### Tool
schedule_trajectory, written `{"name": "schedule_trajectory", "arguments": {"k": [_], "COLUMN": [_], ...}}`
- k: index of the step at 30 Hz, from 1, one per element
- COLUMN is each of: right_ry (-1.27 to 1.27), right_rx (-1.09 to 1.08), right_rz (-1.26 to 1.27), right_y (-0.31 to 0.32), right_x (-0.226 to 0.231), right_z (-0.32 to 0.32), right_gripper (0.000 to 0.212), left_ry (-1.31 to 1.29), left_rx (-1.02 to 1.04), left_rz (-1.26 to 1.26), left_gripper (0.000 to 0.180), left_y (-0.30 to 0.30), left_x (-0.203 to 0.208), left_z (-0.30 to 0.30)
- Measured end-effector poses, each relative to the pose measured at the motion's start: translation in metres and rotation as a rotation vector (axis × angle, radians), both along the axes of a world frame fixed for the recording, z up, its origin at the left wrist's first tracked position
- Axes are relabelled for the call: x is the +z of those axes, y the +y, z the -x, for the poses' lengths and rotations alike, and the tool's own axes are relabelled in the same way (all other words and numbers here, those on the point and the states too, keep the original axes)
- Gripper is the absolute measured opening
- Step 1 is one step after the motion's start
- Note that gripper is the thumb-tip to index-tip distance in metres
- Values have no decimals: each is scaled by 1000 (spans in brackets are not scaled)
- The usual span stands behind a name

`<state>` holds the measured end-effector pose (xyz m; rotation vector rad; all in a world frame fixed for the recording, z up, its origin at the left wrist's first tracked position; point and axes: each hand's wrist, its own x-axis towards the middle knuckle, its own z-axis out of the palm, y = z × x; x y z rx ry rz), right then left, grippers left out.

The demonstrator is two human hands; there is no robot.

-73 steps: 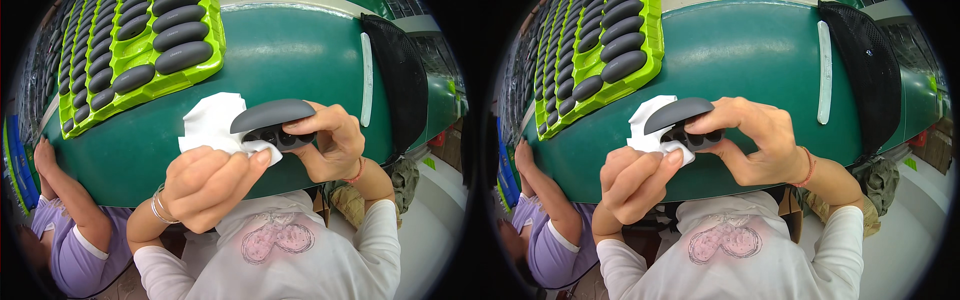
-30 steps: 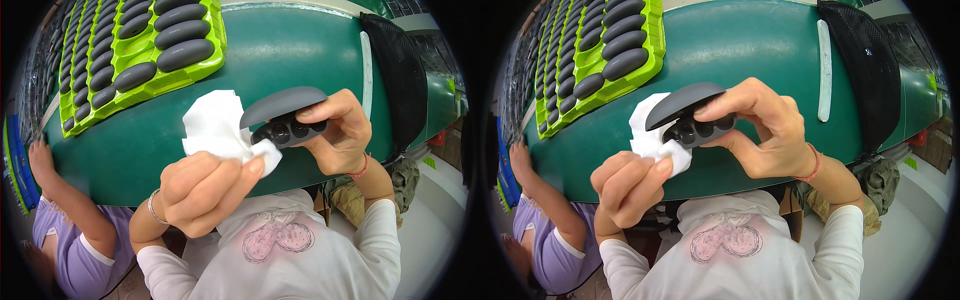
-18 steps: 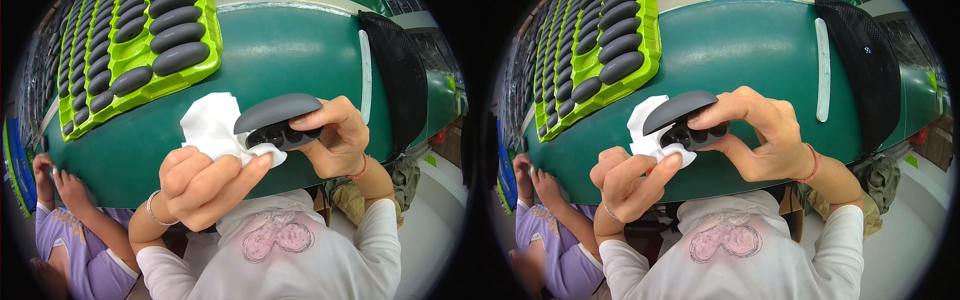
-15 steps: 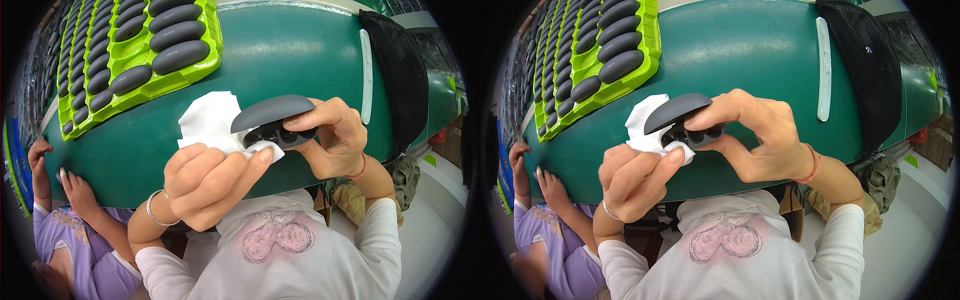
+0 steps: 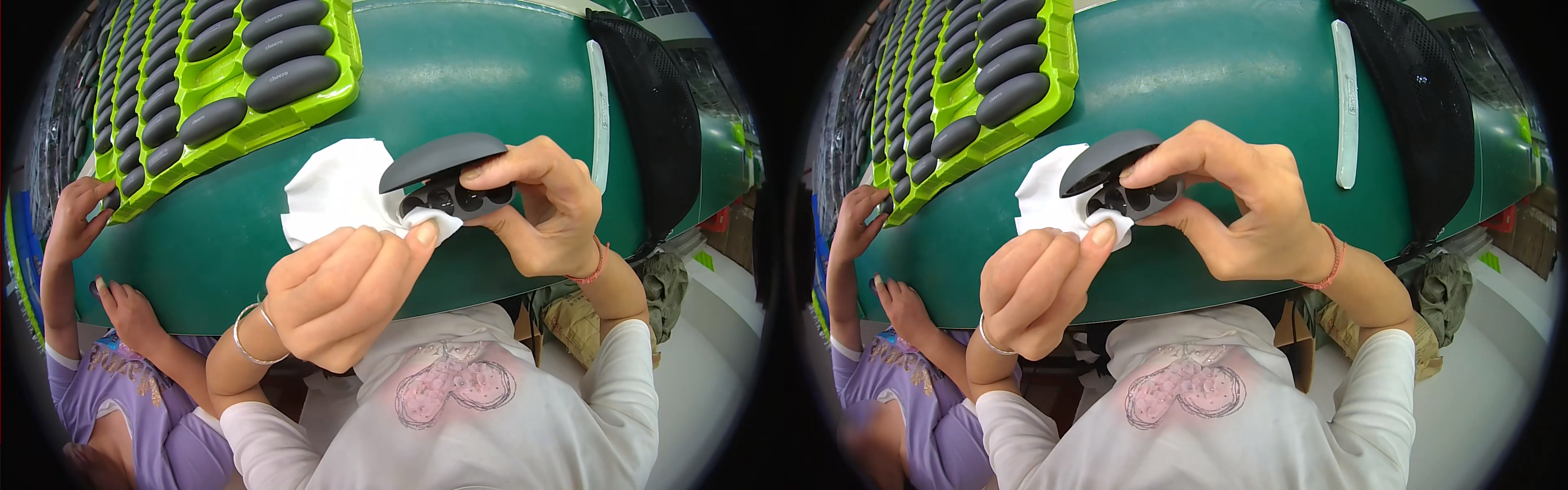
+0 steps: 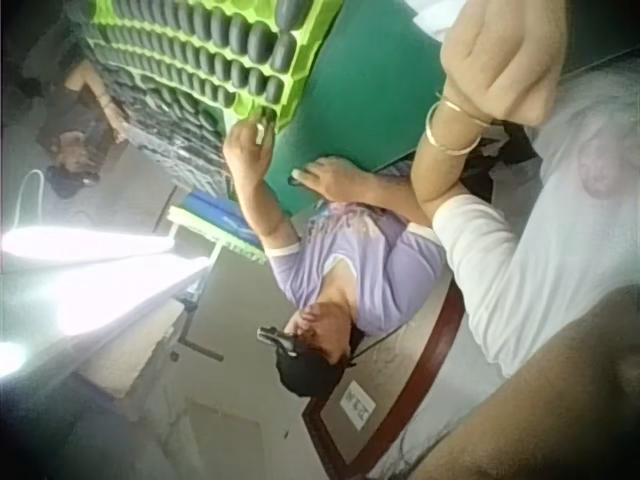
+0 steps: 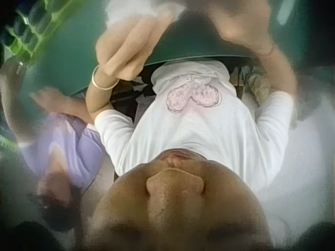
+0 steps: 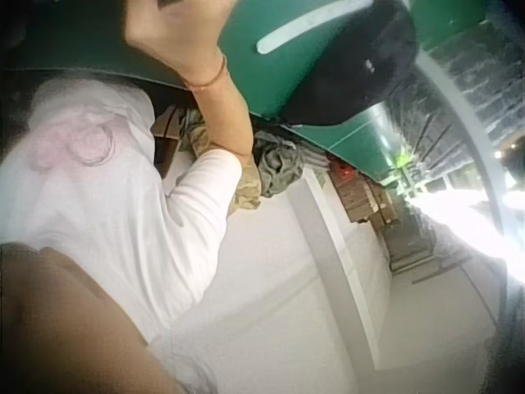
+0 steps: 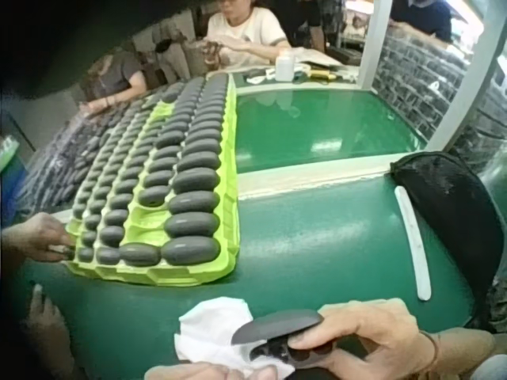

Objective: The person cleans a small grey electronic case using a white tissue and a wooden stick. They wipe the interior and exterior surfaces, open and close the case, and use the stick to clean the charging port.

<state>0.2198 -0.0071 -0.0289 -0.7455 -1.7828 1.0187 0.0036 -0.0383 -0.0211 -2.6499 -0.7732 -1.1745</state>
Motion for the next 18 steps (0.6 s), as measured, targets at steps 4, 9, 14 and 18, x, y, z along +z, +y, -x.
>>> {"name": "schedule_trajectory", "arguments": {"k": [4,9,14,18], "right_ry": [-3,-24,152,182], "right_rx": [-20,30,36,41], "right_rz": [-36,15,120,152], "right_y": [0,-3,-7,-10], "right_x": [-1,1,1,2], "right_z": [3,6,2,-4], "right_gripper": [34,33,40,38], "left_ry": [-35,-46,-60,-141], "left_rx": [-10,-67,-24,25], "left_rz": [-22,22,-231,-199], "left_gripper": [34,41,24,29], "left_y": [1,-3,-15,-18], "left_x": [-4,-8,-14,-16], "left_z": [-2,-7,-11,-11]}}
